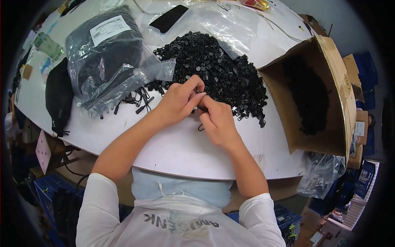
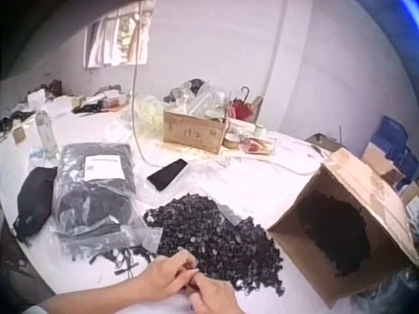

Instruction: Assembling plastic cord toggles by threading cords through the components at a workspace.

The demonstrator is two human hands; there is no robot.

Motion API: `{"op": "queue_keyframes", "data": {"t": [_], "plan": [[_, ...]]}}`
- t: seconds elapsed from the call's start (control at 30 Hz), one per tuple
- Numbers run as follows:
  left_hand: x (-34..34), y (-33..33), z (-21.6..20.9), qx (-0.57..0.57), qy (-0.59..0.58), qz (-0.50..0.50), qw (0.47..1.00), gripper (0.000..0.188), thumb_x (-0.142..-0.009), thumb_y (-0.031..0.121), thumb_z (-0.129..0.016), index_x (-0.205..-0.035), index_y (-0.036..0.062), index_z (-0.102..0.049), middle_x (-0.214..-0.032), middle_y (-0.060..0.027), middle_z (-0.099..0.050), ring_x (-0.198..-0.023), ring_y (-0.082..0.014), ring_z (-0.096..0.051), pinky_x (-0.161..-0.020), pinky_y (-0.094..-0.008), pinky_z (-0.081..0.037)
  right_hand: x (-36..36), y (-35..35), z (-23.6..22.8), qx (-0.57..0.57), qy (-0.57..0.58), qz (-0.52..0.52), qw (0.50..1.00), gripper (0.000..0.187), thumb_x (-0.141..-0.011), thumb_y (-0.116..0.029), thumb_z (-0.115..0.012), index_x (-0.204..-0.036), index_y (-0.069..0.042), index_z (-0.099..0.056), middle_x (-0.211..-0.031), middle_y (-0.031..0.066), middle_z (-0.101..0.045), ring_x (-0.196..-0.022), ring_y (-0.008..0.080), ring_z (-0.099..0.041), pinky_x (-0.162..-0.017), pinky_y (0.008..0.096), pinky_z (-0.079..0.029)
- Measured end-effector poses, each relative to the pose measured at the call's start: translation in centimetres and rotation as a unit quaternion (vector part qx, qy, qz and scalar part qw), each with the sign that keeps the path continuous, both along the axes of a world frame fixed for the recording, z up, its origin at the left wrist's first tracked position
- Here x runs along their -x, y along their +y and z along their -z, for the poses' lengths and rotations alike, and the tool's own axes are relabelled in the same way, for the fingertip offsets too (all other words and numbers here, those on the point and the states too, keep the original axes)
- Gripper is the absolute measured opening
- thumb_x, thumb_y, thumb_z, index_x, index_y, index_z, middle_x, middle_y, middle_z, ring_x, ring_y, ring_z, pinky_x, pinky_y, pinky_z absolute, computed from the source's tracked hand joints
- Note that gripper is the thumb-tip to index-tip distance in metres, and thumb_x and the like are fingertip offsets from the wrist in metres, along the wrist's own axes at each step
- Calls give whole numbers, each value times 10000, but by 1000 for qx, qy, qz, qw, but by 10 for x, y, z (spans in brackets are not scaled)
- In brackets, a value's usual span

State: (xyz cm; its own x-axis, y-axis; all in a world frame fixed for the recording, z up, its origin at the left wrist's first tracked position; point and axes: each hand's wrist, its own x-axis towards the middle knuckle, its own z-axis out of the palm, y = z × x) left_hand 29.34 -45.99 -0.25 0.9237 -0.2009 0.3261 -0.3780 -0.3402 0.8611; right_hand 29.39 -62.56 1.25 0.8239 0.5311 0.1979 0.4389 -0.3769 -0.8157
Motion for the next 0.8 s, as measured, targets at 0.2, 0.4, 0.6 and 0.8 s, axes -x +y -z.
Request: {"op": "queue_keyframes", "data": {"t": [0.2, 0.4, 0.6, 0.8], "plan": [[-2, 5, 1, -34, -20, -55, 998, 127, -843, 53, -637, -871, -9, -530, -676, -52, -597, -567, -112, -588, -532, -234, -456, -2, -5, -7, -10, 19, 25, 999, 135, -803, -96, -507, -895, 3, -520, -659, 136, -573, -568, 298, -560, -556, 372, -433], [-5, 8, -6, 136, 201, 0, 970, 82, -879, 38, -602, -885, 2, -529, -721, -64, -635, -616, -103, -635, -536, -208, -501, -7, -8, -4, 1, -12, 72, 997, 152, -932, -167, -504, -877, -26, -495, -614, 133, -552, -531, 332, -548, -498, 399, -405], [-8, 15, -4, 190, 270, 34, 943, 94, -881, 51, -612, -870, -10, -542, -676, -74, -634, -584, -120, -644, -504, -219, -513, -10, -7, 4, 28, -91, 65, 993, 133, -920, -127, -544, -841, -32, -495, -634, 135, -560, -543, 339, -554, -506, 408, -423], [-6, 11, -4, 202, 263, 34, 943, 110, -883, 74, -622, -849, -12, -562, -643, -75, -631, -566, -128, -646, -485, -221, -516, -13, -7, 8, -7, -106, 55, 993, 134, -893, -116, -581, -848, -24, -494, -647, 133, -565, -549, 350, -557, -506, 421, -430]]}}
